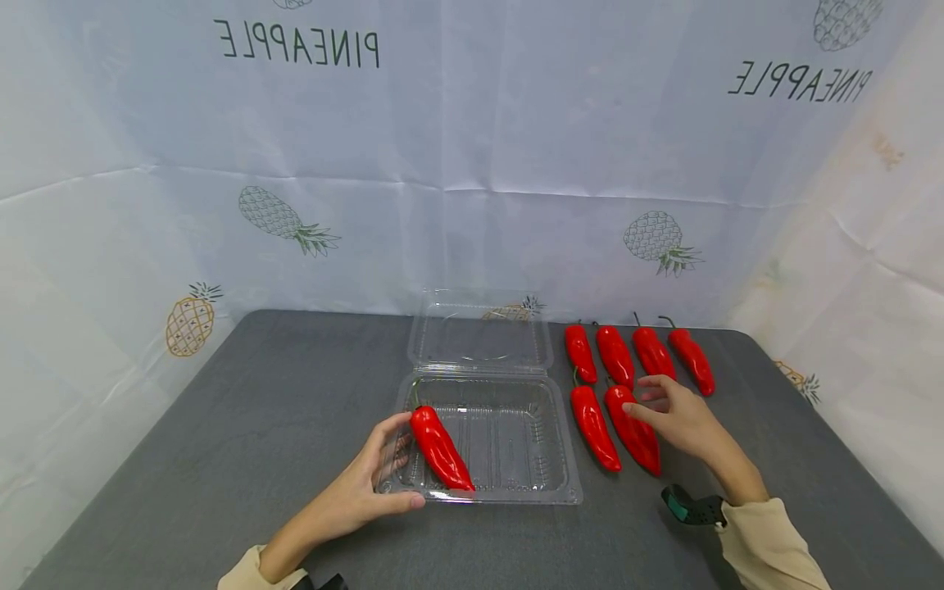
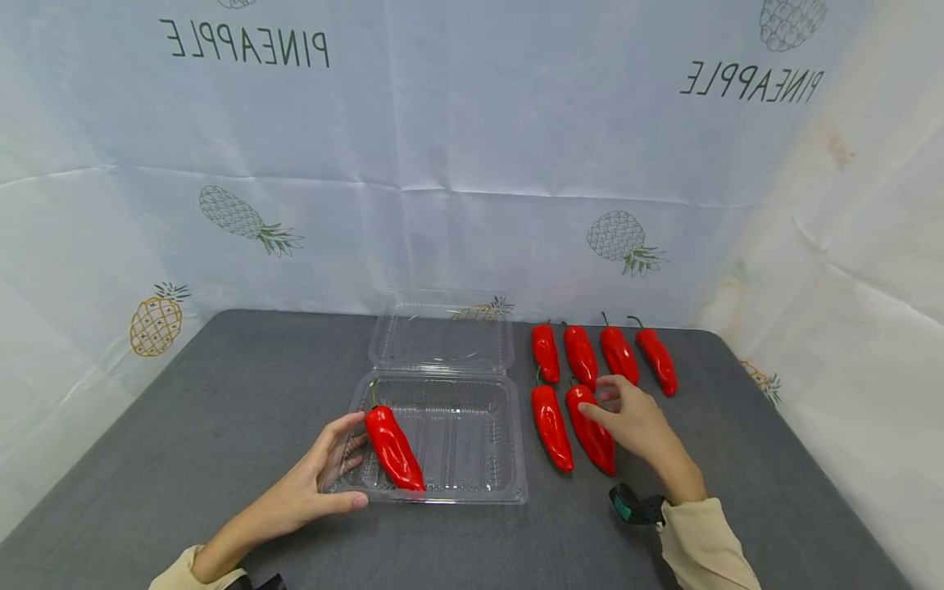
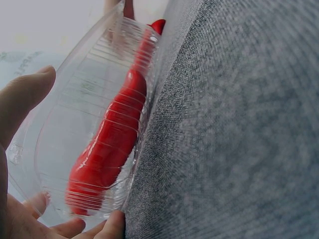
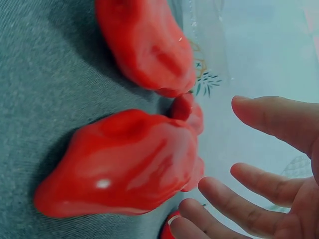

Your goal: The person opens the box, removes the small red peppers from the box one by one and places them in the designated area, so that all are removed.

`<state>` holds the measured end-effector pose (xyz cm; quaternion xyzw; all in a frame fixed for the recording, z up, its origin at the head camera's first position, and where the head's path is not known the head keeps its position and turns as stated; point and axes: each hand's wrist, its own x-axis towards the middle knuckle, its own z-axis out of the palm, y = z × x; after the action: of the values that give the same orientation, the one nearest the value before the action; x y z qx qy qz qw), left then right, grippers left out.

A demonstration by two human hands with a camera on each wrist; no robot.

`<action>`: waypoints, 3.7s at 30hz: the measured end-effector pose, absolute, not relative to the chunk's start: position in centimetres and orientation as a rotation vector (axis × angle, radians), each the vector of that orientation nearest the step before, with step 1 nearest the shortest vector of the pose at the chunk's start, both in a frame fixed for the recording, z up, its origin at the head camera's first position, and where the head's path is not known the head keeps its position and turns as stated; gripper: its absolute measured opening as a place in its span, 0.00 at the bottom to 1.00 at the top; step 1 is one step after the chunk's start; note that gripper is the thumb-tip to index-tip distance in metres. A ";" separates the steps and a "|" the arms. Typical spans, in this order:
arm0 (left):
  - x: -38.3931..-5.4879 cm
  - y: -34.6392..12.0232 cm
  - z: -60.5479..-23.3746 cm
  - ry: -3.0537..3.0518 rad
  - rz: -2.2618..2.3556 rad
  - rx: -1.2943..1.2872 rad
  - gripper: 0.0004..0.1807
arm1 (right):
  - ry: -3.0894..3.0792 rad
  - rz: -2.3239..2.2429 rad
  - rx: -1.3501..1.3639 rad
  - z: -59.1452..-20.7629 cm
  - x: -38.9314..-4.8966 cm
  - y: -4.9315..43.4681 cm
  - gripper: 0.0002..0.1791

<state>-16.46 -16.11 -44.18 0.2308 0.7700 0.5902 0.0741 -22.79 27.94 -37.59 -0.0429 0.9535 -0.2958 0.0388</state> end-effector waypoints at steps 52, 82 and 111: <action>-16.3 -16.1 -44.1 2.327 1.767 0.687 0.51 | 2.978 -1.161 -0.528 -35.8 -19.3 20.8 0.26; -16.5 -16.2 -44.1 2.313 1.781 0.708 0.51 | 2.927 -1.135 -0.796 -37.9 -19.5 14.9 0.23; -16.5 -16.1 -44.2 2.275 1.813 0.677 0.51 | 2.725 -1.153 -0.916 -39.3 -19.4 10.5 0.23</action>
<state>-16.46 -16.12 -44.20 0.2258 0.7594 0.6052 0.0774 -19.41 10.54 -39.32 -0.2957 0.8796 -0.3721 0.0218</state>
